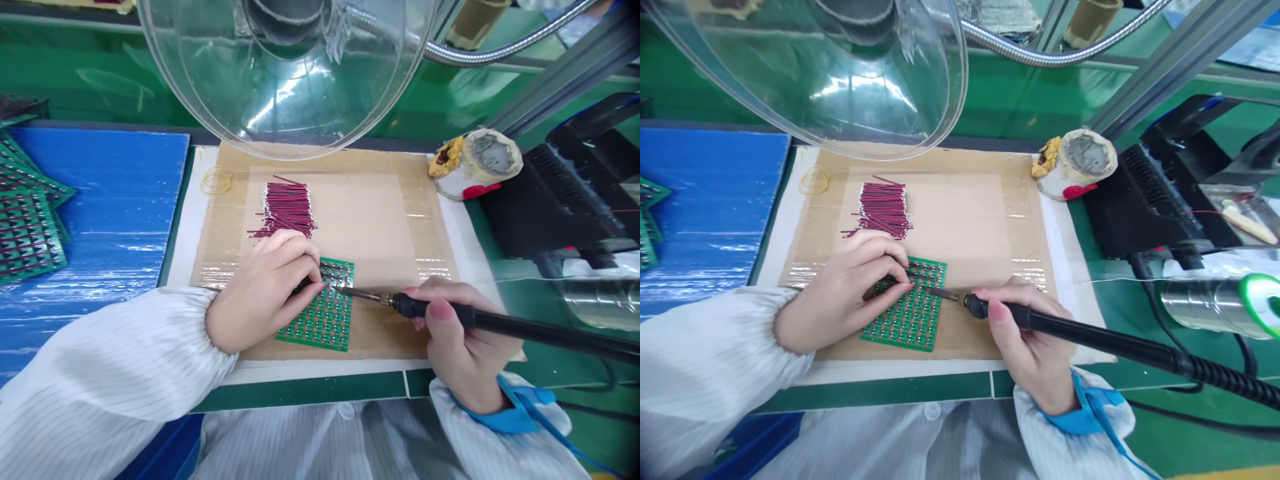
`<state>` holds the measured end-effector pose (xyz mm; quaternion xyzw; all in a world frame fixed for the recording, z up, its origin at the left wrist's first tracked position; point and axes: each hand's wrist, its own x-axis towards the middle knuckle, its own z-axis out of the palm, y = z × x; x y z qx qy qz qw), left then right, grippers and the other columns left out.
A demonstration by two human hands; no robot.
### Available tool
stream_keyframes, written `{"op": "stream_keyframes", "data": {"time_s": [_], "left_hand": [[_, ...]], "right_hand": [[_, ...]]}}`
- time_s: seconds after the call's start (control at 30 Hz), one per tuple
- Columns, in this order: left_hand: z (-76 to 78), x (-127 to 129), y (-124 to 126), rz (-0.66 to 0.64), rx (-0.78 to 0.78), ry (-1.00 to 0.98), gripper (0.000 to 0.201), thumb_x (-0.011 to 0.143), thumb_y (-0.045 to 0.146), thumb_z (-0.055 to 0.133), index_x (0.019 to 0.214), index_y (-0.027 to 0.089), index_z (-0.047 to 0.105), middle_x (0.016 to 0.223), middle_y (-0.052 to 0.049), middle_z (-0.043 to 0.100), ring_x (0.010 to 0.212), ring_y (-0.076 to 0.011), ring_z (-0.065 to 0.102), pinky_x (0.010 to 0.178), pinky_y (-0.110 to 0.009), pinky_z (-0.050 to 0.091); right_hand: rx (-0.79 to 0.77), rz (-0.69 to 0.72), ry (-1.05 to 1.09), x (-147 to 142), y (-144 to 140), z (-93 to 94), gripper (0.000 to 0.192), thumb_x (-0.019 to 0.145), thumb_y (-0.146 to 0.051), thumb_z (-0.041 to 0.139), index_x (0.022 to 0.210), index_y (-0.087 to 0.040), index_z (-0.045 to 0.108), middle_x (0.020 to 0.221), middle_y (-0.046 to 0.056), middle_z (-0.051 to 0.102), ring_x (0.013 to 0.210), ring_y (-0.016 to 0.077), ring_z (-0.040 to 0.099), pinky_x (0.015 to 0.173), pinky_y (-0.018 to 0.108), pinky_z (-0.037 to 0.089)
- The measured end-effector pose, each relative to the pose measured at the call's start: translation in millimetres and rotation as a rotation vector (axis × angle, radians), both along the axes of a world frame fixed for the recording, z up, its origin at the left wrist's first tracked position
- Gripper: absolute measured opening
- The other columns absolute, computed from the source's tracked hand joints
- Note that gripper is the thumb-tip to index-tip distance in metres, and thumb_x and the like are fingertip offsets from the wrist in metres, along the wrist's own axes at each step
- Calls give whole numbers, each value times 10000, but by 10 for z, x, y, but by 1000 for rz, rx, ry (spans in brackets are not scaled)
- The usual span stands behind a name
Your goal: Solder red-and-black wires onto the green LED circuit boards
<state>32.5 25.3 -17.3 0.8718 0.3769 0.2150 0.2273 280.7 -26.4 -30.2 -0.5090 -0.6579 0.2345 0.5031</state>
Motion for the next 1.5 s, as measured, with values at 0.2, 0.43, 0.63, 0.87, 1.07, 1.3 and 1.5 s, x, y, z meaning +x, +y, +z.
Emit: {"op": "stream_keyframes", "data": {"time_s": [0.2,0.43,0.63,0.87,1.07,1.3,1.5], "left_hand": [[-20,7,-9,15,-21,3,143,938,229,496,859,168,598,999,-57,591,988,-212,503,899,-399,408],[-15,14,-8,16,-21,1,140,934,225,497,851,166,592,989,-56,592,975,-212,507,881,-394,411],[-19,7,2,25,-39,-12,132,930,227,507,853,166,596,996,-47,588,970,-206,504,866,-384,409],[25,45,-4,49,-74,33,116,911,213,521,829,165,588,984,-51,583,950,-210,505,833,-378,413],[136,27,34,44,10,112,132,921,248,534,844,167,606,995,-53,575,964,-218,514,860,-387,420],[122,-151,518,56,111,233,155,950,260,524,955,164,646,1005,-54,602,910,-192,584,828,-337,468],[16,-220,516,27,136,32,174,961,250,519,962,151,662,953,-35,659,895,-152,603,843,-290,481]], "right_hand": [[-28,16,-25,-8,0,15,101,864,-264,608,902,-253,701,716,-11,672,519,109,552,474,263,456],[54,-17,1,-33,16,12,97,850,-225,607,864,-246,701,682,-12,663,484,114,532,431,270,427],[-20,5,-43,-15,7,6,103,851,-222,616,900,-255,701,717,-11,665,506,113,543,462,279,443],[30,-37,-9,-48,11,21,87,850,-217,620,866,-244,701,692,-8,661,494,109,530,432,272,418],[163,-229,162,-72,61,-28,158,879,-271,592,781,-192,687,684,-5,638,444,74,507,343,241,340],[139,-284,169,-63,46,-28,166,875,-290,602,772,-190,685,700,-5,643,454,77,518,369,248,360],[146,-289,175,-49,42,-48,155,872,-290,596,779,-216,695,695,-4,647,438,83,504,358,258,360]]}}
